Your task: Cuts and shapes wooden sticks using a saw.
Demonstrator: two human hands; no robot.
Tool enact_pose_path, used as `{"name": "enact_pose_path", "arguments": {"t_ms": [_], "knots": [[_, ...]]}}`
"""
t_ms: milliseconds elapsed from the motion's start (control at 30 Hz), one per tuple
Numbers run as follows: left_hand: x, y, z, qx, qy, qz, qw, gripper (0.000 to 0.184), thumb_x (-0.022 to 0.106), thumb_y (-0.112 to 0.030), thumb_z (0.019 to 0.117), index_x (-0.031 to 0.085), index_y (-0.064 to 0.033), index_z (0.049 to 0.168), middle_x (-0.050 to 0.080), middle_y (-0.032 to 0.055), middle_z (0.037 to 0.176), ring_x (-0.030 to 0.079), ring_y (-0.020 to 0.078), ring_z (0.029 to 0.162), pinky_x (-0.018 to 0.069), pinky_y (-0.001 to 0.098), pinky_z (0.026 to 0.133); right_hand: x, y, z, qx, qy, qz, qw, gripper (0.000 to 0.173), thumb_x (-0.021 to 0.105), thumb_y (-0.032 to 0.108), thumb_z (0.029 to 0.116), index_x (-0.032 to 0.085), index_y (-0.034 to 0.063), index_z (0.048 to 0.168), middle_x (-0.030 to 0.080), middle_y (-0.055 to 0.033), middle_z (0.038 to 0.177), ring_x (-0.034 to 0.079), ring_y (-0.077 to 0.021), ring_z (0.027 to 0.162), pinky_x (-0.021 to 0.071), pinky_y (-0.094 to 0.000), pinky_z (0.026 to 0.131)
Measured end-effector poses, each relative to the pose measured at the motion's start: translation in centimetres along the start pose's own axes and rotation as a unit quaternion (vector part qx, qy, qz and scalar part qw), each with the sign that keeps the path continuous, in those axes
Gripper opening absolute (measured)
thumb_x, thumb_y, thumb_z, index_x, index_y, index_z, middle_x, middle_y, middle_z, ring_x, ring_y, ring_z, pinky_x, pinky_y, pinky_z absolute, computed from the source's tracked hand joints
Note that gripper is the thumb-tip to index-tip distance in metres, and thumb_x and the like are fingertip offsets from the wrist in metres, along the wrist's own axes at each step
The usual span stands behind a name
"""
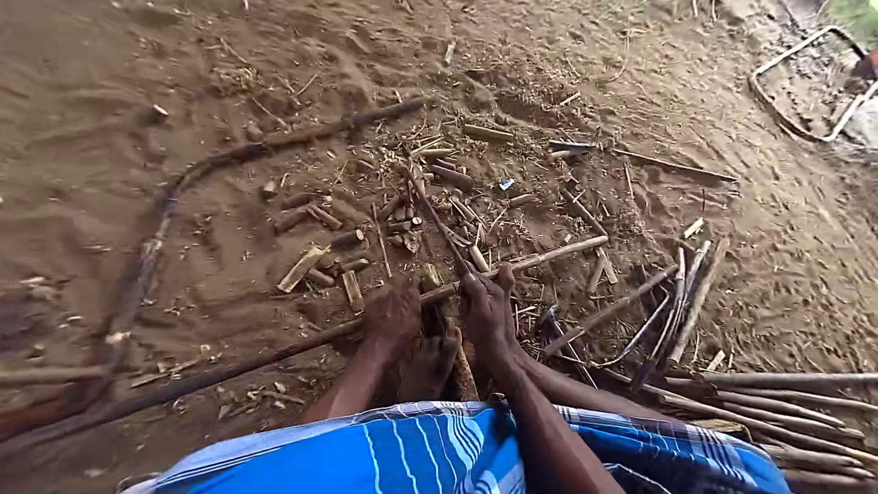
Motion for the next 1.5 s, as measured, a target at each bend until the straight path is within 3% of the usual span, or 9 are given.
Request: {"name": "enact_pose_path", "arguments": {"t_ms": [333,567,800,1000,1100,1200,1300,1433,1500], "knots": [[0.8,-0.3,0.0,0.000,-0.036,-0.006,0.999,0.028,0.048,-0.018,0.1059,0.064,-0.0033,0.124,0.071,0.0237,0.100,0.071,0.0439,0.093,0.0567,0.0591,0.075,-0.3,-2.6,-0.6,-0.049,-0.020,0.061,0.997,0.046,0.033,0.041,0.1096,0.059,0.0123,0.085,0.041,-0.0001,0.057,0.038,-0.0114,0.043,0.0363,-0.0275,0.040],[0.8,-0.6,0.3,-0.007,-0.070,-0.007,0.998,0.022,0.047,-0.013,0.1053,0.066,-0.0028,0.112,0.071,0.0231,0.092,0.072,0.0443,0.086,0.0565,0.0576,0.071,-5.8,-3.3,-11.7,-0.011,-0.096,0.179,0.979,0.045,0.055,0.057,0.0990,0.060,0.0192,0.075,0.046,0.0106,0.055,0.043,0.0007,0.046,0.0397,-0.0185,0.044],[-0.2,-1.2,-0.6,0.005,-0.042,-0.002,0.999,0.035,0.046,-0.024,0.1081,0.062,-0.0025,0.130,0.068,0.0273,0.117,0.067,0.0461,0.108,0.0544,0.0604,0.088,-2.1,-0.6,-0.1,0.007,-0.024,0.051,0.998,0.048,0.032,0.041,0.1095,0.061,0.0092,0.088,0.046,-0.0025,0.061,0.043,-0.0137,0.048,0.0408,-0.0314,0.045],[0.0,-0.9,-0.1,0.022,-0.065,-0.003,0.998,0.034,0.066,-0.028,0.0947,0.067,-0.0075,0.121,0.073,0.0218,0.098,0.072,0.0421,0.091,0.0572,0.0589,0.074,-7.6,-1.3,-5.1,0.007,-0.097,0.279,0.955,0.043,0.050,0.053,0.0984,0.058,0.0204,0.071,0.040,0.0075,0.050,0.040,-0.0045,0.040,0.0383,-0.0247,0.040],[-1.2,-4.0,-2.8,0.177,-0.197,-0.061,0.962,0.052,0.069,-0.048,0.0858,0.067,-0.0049,0.114,0.071,0.0132,0.090,0.072,0.0317,0.075,0.0587,0.0509,0.063,-13.4,1.5,-6.6,-0.048,-0.153,0.346,0.924,0.040,0.049,0.051,0.0983,0.058,0.0234,0.071,0.037,0.0106,0.047,0.039,-0.0031,0.038,0.0396,-0.0240,0.040],[-2.2,-8.4,-3.6,0.296,-0.221,-0.171,0.913,0.050,0.063,-0.042,0.0978,0.062,-0.0028,0.129,0.067,0.0155,0.112,0.070,0.0313,0.098,0.0599,0.0490,0.085,-19.0,2.5,-4.6,-0.107,-0.219,0.263,0.934,0.040,0.037,0.048,0.1035,0.055,0.0239,0.076,0.035,0.0102,0.048,0.034,-0.0025,0.037,0.0361,-0.0218,0.038],[-3.3,-10.6,-0.2,0.252,-0.150,-0.145,0.945,0.051,0.066,-0.029,0.0991,0.054,-0.0024,0.141,0.060,0.0226,0.134,0.065,0.0390,0.116,0.0549,0.0542,0.098,-23.8,0.3,1.0,-0.128,-0.342,0.061,0.929,0.039,0.036,0.039,0.1057,0.054,0.0176,0.078,0.039,0.0077,0.052,0.036,-0.0052,0.041,0.0370,-0.0257,0.040],[-1.5,-12.4,3.9,0.199,0.088,-0.049,0.975,0.049,0.060,-0.031,0.1016,0.051,-0.0060,0.143,0.067,0.0230,0.120,0.067,0.0418,0.110,0.0533,0.0617,0.093,-27.7,-4.0,7.6,0.025,-0.359,-0.221,0.907,0.046,0.039,0.038,0.1094,0.066,0.0006,0.108,0.063,-0.0160,0.087,0.062,-0.0295,0.079,0.0511,-0.0531,0.075],[-2.4,-13.1,4.2,0.219,0.041,-0.031,0.974,0.042,0.057,-0.025,0.1017,0.057,-0.0033,0.138,0.067,0.0208,0.123,0.065,0.0385,0.115,0.0504,0.0578,0.099,-28.1,-6.4,9.0,0.120,-0.312,-0.306,0.892,0.050,0.043,0.044,0.1086,0.067,0.0003,0.117,0.068,-0.0246,0.104,0.067,-0.0407,0.099,0.0504,-0.0629,0.087]]}}
Point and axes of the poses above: each hand's wrist, its own z-axis towards the middle knuckle, its own x-axis out of the palm, y = z × x, the point moved 8 cm from there along z, towards the middle knuckle
